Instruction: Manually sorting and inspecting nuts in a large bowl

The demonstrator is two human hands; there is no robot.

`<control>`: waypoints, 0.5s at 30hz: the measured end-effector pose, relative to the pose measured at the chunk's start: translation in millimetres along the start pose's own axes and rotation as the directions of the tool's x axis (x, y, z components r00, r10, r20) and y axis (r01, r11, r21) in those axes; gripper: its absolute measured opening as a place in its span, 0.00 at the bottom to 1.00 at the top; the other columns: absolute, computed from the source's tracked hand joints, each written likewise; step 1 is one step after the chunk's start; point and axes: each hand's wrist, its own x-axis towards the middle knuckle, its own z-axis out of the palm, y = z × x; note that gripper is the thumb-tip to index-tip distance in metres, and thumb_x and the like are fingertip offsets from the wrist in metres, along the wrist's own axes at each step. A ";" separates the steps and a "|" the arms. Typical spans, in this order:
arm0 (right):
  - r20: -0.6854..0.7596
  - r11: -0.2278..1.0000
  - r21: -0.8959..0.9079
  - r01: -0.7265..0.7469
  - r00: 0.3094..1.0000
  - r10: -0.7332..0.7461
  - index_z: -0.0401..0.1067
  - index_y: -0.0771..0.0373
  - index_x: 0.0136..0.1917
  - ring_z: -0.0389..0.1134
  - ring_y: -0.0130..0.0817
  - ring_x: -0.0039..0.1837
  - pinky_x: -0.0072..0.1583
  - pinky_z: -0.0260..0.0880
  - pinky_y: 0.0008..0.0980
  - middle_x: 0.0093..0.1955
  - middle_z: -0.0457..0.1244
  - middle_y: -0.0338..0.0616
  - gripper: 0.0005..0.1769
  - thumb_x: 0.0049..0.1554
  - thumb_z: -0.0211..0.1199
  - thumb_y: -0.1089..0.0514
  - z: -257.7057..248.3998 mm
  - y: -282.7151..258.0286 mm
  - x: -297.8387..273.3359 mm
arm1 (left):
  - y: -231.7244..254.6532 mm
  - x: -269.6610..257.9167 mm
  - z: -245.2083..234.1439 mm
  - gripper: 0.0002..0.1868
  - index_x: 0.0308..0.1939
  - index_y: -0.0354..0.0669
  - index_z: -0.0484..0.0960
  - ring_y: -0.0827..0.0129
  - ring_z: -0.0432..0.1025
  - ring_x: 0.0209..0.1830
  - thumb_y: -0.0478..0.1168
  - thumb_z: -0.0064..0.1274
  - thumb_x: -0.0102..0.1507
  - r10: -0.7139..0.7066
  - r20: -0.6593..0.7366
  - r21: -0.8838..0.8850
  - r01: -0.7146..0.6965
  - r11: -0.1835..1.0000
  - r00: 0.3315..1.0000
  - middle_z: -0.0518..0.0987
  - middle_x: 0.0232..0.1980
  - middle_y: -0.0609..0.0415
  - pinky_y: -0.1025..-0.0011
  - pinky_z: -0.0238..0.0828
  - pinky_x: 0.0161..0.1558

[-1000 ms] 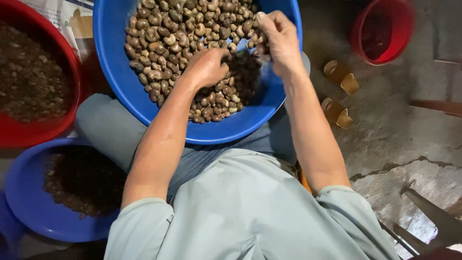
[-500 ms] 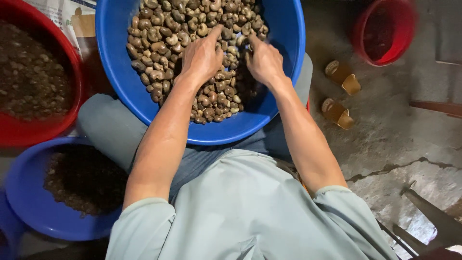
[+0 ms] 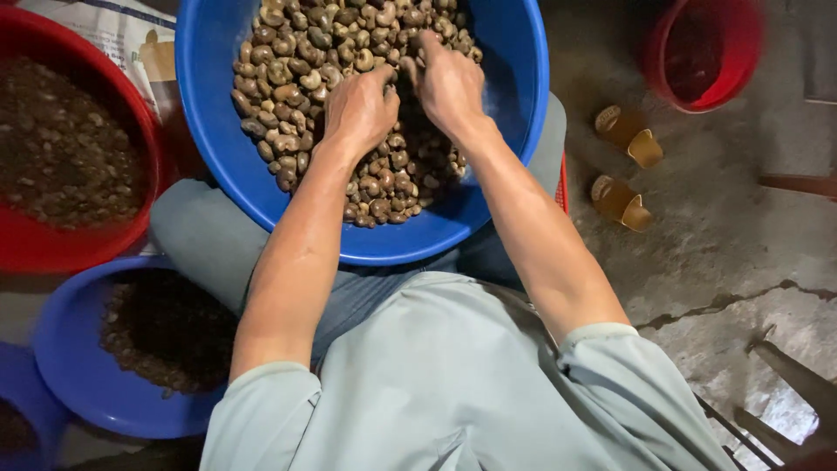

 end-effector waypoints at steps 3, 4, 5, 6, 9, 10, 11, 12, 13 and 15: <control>0.140 0.991 0.013 -0.130 0.982 0.127 0.60 0.57 0.52 0.65 0.72 0.42 0.46 0.58 0.60 0.40 0.68 0.63 0.08 0.61 0.43 0.55 0.8 -7.4 5.0 | 9.2 -5.2 -12.3 0.21 0.67 0.37 0.77 0.62 0.80 0.23 0.36 0.52 0.69 0.042 -0.071 0.039 -0.040 0.998 0.997 0.84 0.27 0.53 0.50 0.82 0.47; 0.137 0.990 0.015 -0.138 0.981 0.135 0.60 0.57 0.52 0.65 0.72 0.42 0.46 0.58 0.60 0.40 0.68 0.63 0.08 0.61 0.43 0.55 3.1 -4.3 4.9 | 10.1 -5.1 -12.9 0.21 0.67 0.37 0.77 0.62 0.80 0.23 0.36 0.52 0.69 0.048 -0.065 0.041 -0.046 0.998 0.997 0.84 0.27 0.53 0.50 0.82 0.47; 0.118 0.995 -0.013 -0.095 0.988 0.095 0.60 0.58 0.52 0.64 0.73 0.41 0.44 0.59 0.60 0.38 0.67 0.62 0.08 0.59 0.47 0.58 5.7 -1.9 4.9 | 10.6 -5.9 -13.8 0.19 0.64 0.35 0.78 0.58 0.80 0.25 0.35 0.51 0.69 0.075 -0.085 0.049 -0.071 0.996 0.994 0.84 0.28 0.50 0.50 0.82 0.41; 0.099 0.998 -0.041 -0.051 0.994 0.055 0.60 0.60 0.52 0.64 0.74 0.40 0.42 0.60 0.61 0.36 0.66 0.61 0.09 0.56 0.50 0.61 8.7 0.0 4.8 | 10.5 -7.0 -14.8 0.17 0.62 0.33 0.79 0.54 0.80 0.26 0.34 0.51 0.69 0.101 -0.105 0.058 -0.095 0.994 0.989 0.85 0.30 0.47 0.50 0.82 0.36; -0.003 0.946 0.320 -0.055 0.998 0.059 0.72 0.57 0.50 0.70 0.36 0.43 0.42 0.65 0.40 0.44 0.71 0.43 0.20 0.64 0.57 0.38 3.7 9.3 4.1 | 4.0 -3.2 -7.9 0.21 0.65 0.35 0.77 0.57 0.84 0.31 0.31 0.52 0.67 0.112 -0.110 0.036 -0.109 0.993 0.988 0.87 0.35 0.47 0.55 0.85 0.40; -0.001 0.946 0.321 -0.052 0.998 0.056 0.72 0.57 0.50 0.70 0.36 0.43 0.42 0.65 0.40 0.44 0.71 0.43 0.20 0.64 0.57 0.38 -21.9 1.0 -4.6 | 0.9 0.0 -4.3 0.21 0.65 0.35 0.77 0.57 0.84 0.31 0.31 0.52 0.67 0.109 -0.112 0.036 -0.105 0.994 0.988 0.87 0.35 0.47 0.55 0.85 0.40; 0.176 0.615 0.743 -0.264 0.964 0.200 0.71 0.55 0.47 0.55 0.28 0.34 0.35 0.51 0.31 0.34 0.58 0.36 0.16 0.60 0.61 0.42 -46.6 -7.7 -14.8 | -2.8 0.4 -0.1 0.18 0.63 0.35 0.79 0.67 0.76 0.22 0.32 0.53 0.68 0.144 -0.119 0.048 -0.139 0.989 0.982 0.82 0.28 0.55 0.61 0.83 0.33; 0.399 0.085 0.900 -0.427 0.888 0.229 0.70 0.53 0.43 0.41 0.19 0.25 0.29 0.37 0.22 0.23 0.45 0.28 0.12 0.56 0.65 0.45 -72.1 -15.6 -25.2 | -5.6 0.8 4.5 0.15 0.61 0.36 0.81 0.76 0.69 0.14 0.34 0.54 0.69 0.179 -0.126 0.061 -0.172 0.983 0.976 0.76 0.20 0.63 0.68 0.81 0.27; 0.397 0.082 0.902 -0.424 0.888 0.230 0.70 0.53 0.43 0.41 0.19 0.25 0.29 0.37 0.22 0.23 0.45 0.28 0.12 0.56 0.65 0.45 -76.6 -1.0 -31.7 | -1.5 -1.8 0.8 0.15 0.61 0.36 0.81 0.76 0.69 0.14 0.34 0.54 0.69 0.181 -0.124 0.064 -0.174 0.983 0.976 0.76 0.20 0.63 0.68 0.81 0.27; 0.312 -0.363 0.896 -0.255 0.944 0.107 0.71 0.56 0.44 0.54 0.24 0.26 0.24 0.43 0.21 0.31 0.57 0.37 0.14 0.57 0.62 0.45 -86.5 30.9 -46.9 | 9.5 -6.5 -5.0 0.18 0.64 0.33 0.78 0.68 0.76 0.19 0.32 0.49 0.70 0.174 -0.060 -0.038 -0.177 0.983 0.983 0.85 0.33 0.49 0.59 0.84 0.34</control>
